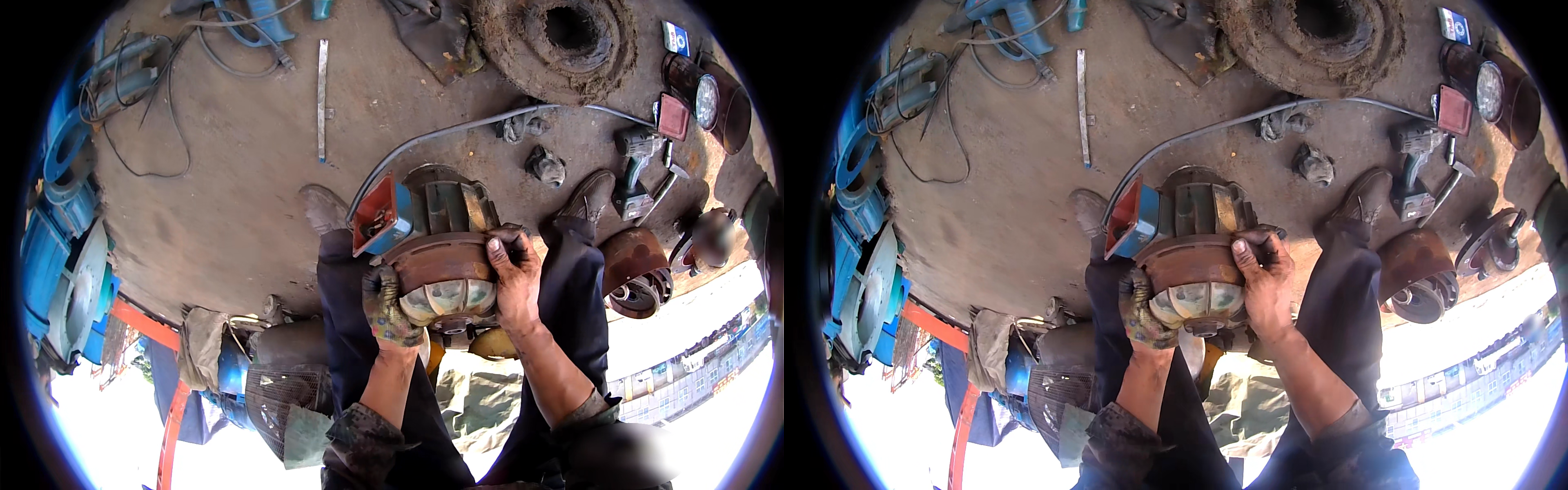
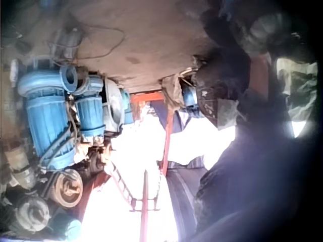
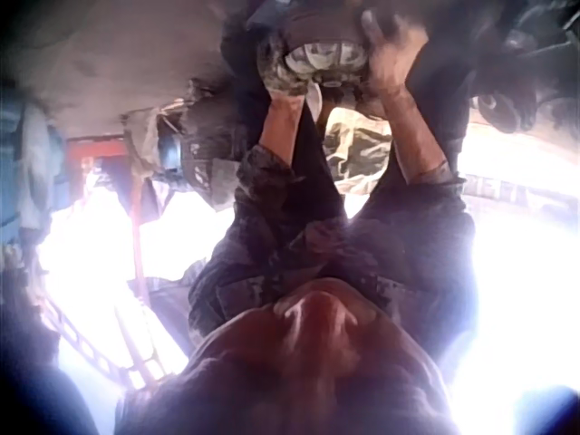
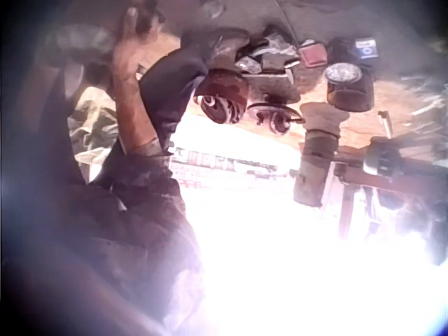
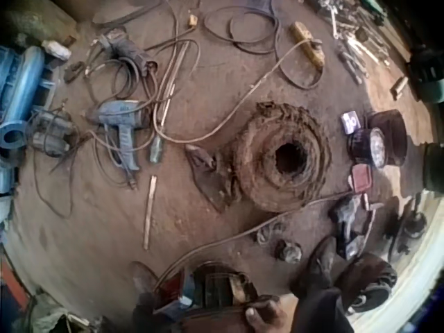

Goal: The person sits on the floor and cleans a motor component with a rag, then uses a small tool to scrape and adjust internal parts. The person repeatedly wipes and manipulates the component while seated.

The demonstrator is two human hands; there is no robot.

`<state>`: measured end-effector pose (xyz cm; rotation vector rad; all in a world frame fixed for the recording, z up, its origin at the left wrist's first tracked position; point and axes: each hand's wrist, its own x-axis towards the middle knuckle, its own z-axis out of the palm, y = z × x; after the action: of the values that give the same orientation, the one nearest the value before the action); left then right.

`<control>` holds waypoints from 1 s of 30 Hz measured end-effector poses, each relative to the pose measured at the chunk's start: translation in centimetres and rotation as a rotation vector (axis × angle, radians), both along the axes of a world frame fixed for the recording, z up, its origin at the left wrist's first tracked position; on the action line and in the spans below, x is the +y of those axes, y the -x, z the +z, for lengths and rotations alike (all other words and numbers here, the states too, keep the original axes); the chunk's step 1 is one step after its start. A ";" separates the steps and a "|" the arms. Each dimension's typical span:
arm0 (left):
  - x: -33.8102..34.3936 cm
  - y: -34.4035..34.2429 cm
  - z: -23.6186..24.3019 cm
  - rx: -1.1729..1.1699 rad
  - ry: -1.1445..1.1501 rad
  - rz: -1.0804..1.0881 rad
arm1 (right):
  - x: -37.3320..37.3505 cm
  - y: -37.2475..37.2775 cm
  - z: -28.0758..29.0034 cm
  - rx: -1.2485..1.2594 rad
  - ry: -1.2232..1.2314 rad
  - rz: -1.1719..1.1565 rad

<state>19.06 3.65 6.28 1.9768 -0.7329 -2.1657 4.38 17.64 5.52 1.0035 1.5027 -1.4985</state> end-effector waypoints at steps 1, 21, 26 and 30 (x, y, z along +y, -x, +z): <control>-0.2 0.4 0.1 0.036 0.002 -0.005 | -0.3 0.4 -0.2 0.027 -0.021 0.022; -0.7 1.6 0.7 0.026 0.080 -0.063 | -0.6 -1.0 0.0 0.046 -0.054 -0.038; -0.5 1.9 0.6 -0.109 0.125 -0.144 | 0.3 -1.2 -0.8 0.101 -0.079 0.027; -0.1 1.9 -0.4 -0.067 0.136 -0.084 | 0.1 -1.0 -0.9 0.059 -0.083 -0.009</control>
<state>17.11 3.53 5.86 1.9911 -0.9635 -2.0420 5.35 17.77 4.62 1.0233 1.6159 -1.4942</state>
